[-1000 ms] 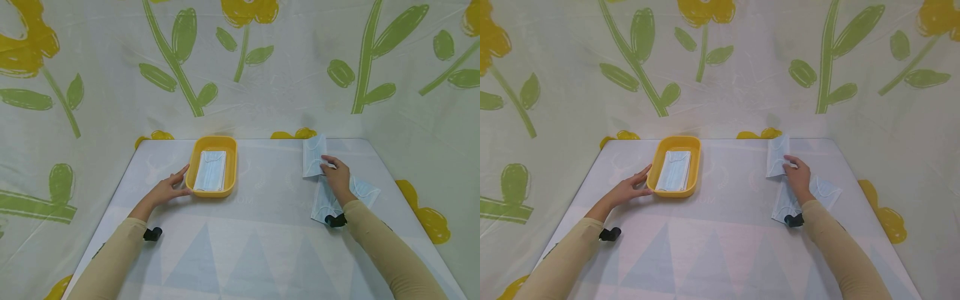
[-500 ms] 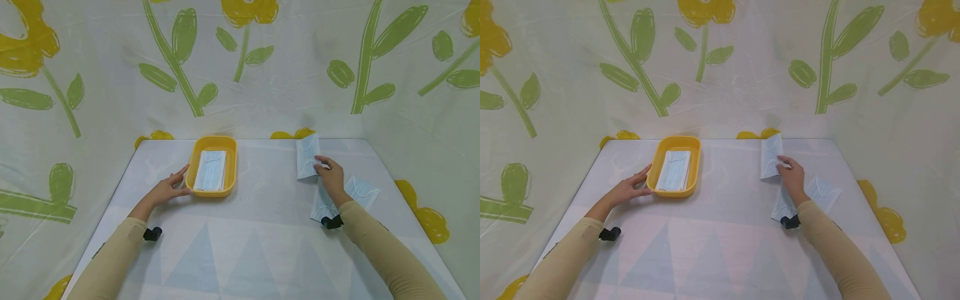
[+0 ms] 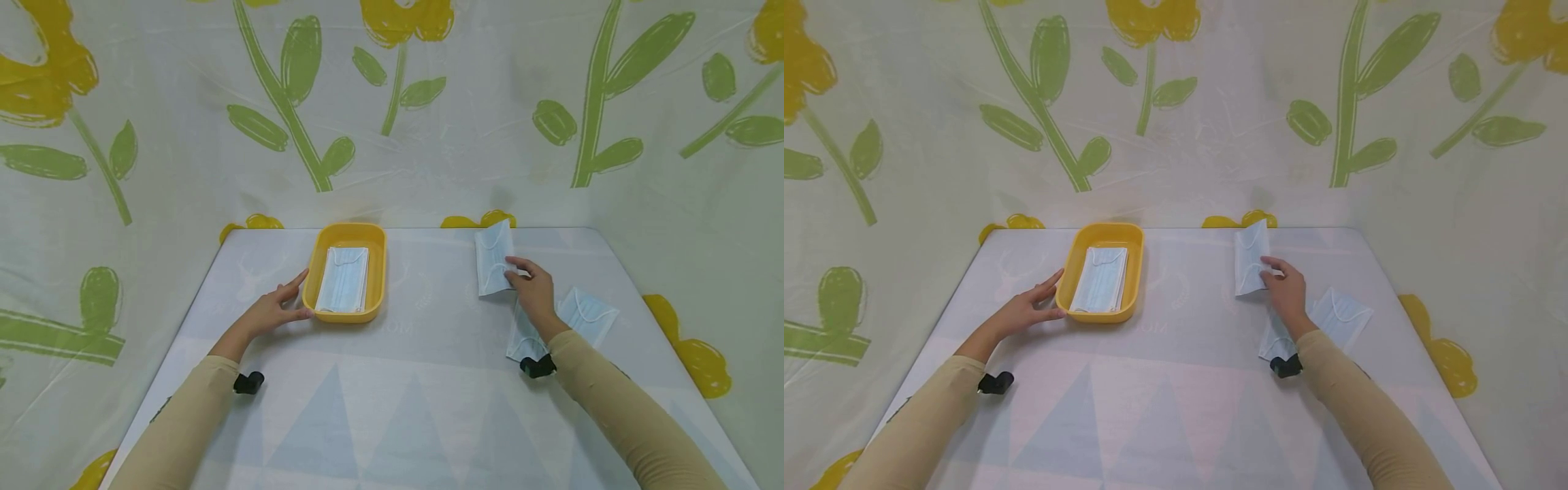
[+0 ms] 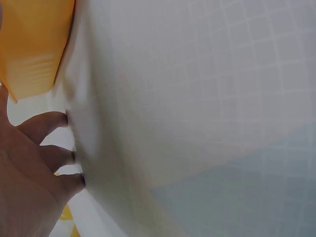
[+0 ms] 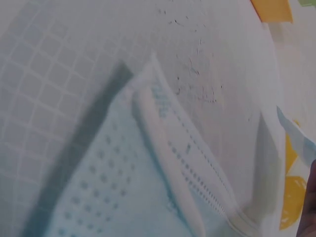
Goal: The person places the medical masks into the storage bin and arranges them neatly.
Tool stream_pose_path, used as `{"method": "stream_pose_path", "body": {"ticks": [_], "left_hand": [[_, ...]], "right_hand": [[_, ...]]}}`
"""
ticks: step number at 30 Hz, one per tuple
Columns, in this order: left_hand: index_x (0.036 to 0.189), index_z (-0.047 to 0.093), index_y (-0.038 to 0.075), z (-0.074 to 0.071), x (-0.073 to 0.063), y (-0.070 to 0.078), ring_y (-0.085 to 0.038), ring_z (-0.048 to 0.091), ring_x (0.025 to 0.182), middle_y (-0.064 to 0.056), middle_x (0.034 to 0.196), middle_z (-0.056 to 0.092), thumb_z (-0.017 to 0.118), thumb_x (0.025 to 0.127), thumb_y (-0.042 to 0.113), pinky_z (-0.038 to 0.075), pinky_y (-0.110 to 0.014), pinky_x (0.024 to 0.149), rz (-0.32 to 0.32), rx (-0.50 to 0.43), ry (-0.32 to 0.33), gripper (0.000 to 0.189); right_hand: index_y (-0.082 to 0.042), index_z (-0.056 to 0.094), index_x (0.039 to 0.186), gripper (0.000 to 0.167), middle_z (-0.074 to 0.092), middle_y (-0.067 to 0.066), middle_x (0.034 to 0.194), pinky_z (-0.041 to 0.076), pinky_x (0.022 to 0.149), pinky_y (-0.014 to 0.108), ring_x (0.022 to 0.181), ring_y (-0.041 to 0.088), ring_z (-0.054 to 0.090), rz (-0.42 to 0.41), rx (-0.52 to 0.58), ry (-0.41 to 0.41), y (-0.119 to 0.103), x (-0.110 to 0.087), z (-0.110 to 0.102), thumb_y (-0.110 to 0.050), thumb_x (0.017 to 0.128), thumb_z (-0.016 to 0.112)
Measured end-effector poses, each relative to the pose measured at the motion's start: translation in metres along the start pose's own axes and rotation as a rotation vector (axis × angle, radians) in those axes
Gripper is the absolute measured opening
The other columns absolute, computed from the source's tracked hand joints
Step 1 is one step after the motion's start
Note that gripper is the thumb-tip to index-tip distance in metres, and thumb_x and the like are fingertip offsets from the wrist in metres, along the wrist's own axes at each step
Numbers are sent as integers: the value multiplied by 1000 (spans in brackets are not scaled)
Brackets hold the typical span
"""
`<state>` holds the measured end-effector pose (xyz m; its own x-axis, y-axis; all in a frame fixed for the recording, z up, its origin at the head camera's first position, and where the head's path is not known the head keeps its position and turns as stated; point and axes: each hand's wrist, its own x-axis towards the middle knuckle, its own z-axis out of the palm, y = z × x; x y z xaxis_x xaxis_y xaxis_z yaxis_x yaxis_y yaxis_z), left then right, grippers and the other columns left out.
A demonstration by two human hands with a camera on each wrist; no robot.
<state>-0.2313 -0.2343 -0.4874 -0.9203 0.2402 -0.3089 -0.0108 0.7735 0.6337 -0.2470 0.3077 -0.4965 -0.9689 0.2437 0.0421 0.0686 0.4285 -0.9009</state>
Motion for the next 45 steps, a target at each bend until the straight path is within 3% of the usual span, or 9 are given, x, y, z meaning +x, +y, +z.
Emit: {"method": "stream_pose_path", "body": {"ticks": [10, 20, 31, 39, 45], "left_hand": [[161, 6, 47, 0, 1, 0, -50, 1, 152, -17, 164, 28, 72, 83, 67, 10, -78, 113, 3, 2, 4, 105], [162, 6, 46, 0, -1, 0, -51, 1, 152, -18, 163, 29, 72, 84, 66, 9, -78, 113, 6, 2, 4, 104], [162, 6, 47, 0, 0, 1, -51, 1, 152, -17, 164, 28, 71, 84, 67, 10, -78, 113, 11, 8, 7, 103], [161, 4, 48, 0, 1, -1, -51, 1, 152, -17, 164, 28, 71, 84, 68, 10, -78, 112, 5, 13, 6, 104], [161, 4, 48, 0, 1, 0, -50, 1, 152, -17, 164, 29, 70, 84, 69, 10, -78, 113, -2, 19, 4, 104]], "right_hand": [[-10, 63, 138, 38, 54, 11, 141, 51, 70, 16, 101, 19, 59, 22, 18, -32, -3, -4, 7, -13, 100, 65], [-9, 64, 137, 37, 55, 11, 142, 53, 74, 17, 101, 19, 60, 19, 27, -43, -6, -9, 15, -13, 100, 65], [-12, 64, 137, 37, 53, 10, 142, 56, 80, 31, 103, 21, 59, 32, 34, -55, -10, -12, 22, -12, 100, 64], [-11, 65, 136, 37, 55, 10, 140, 53, 74, 14, 101, 19, 60, 8, 62, -75, -13, -14, 28, -13, 99, 66], [-10, 66, 135, 36, 55, 10, 140, 53, 74, 14, 98, 15, 60, -2, 101, -104, -17, -17, 34, -14, 99, 68]]}}
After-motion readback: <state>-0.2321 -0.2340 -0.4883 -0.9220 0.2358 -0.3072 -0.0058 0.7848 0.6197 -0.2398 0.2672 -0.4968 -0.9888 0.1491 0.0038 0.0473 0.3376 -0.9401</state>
